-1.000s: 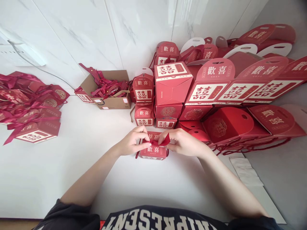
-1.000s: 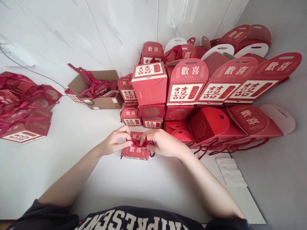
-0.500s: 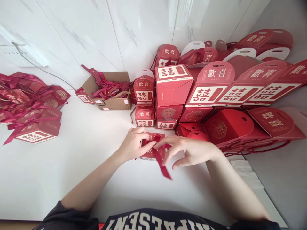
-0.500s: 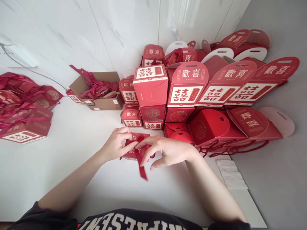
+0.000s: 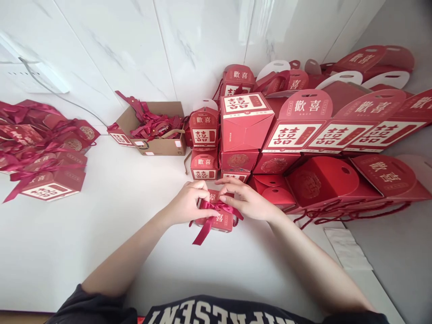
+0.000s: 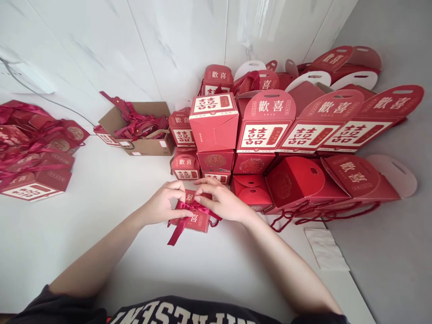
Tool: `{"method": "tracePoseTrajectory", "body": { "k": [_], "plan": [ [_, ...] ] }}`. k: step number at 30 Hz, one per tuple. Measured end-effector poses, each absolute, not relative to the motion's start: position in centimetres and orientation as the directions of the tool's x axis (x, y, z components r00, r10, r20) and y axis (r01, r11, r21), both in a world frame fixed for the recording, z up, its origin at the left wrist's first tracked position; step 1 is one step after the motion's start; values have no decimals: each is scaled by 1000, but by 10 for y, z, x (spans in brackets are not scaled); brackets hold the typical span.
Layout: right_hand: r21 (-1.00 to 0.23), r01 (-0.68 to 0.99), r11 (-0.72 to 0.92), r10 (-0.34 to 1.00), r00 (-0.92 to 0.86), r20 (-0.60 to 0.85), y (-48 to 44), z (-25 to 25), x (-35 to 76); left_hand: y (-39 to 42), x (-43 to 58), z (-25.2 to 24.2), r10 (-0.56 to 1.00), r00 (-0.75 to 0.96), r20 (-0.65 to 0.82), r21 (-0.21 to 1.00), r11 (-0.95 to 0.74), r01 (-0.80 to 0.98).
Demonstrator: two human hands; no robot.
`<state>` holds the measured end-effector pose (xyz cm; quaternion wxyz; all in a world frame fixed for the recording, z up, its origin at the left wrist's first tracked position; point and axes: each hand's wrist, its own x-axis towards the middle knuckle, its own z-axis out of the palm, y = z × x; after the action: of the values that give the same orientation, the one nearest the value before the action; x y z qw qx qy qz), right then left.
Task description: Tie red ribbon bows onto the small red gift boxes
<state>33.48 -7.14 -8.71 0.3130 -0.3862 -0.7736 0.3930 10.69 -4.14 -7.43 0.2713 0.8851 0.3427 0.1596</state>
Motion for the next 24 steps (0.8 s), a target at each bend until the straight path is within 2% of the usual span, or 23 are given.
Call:
{"method": "tracePoseTrajectory", "body": {
  "k": [11, 18, 24],
  "plan": [
    [-846, 285, 450, 801, -548, 241, -73, -88, 334, -33, 100, -65, 619, 785, 25, 641, -612, 463],
    [-838, 251, 485, 759, -596, 261, -74, -86, 332, -32, 100, -66, 602, 798, 29, 627, -633, 454],
    [-817, 312, 485, 776, -584, 238, -75, -85, 330, -35, 99, -66, 609, 793, 21, 582, -652, 485]
  ]
}}
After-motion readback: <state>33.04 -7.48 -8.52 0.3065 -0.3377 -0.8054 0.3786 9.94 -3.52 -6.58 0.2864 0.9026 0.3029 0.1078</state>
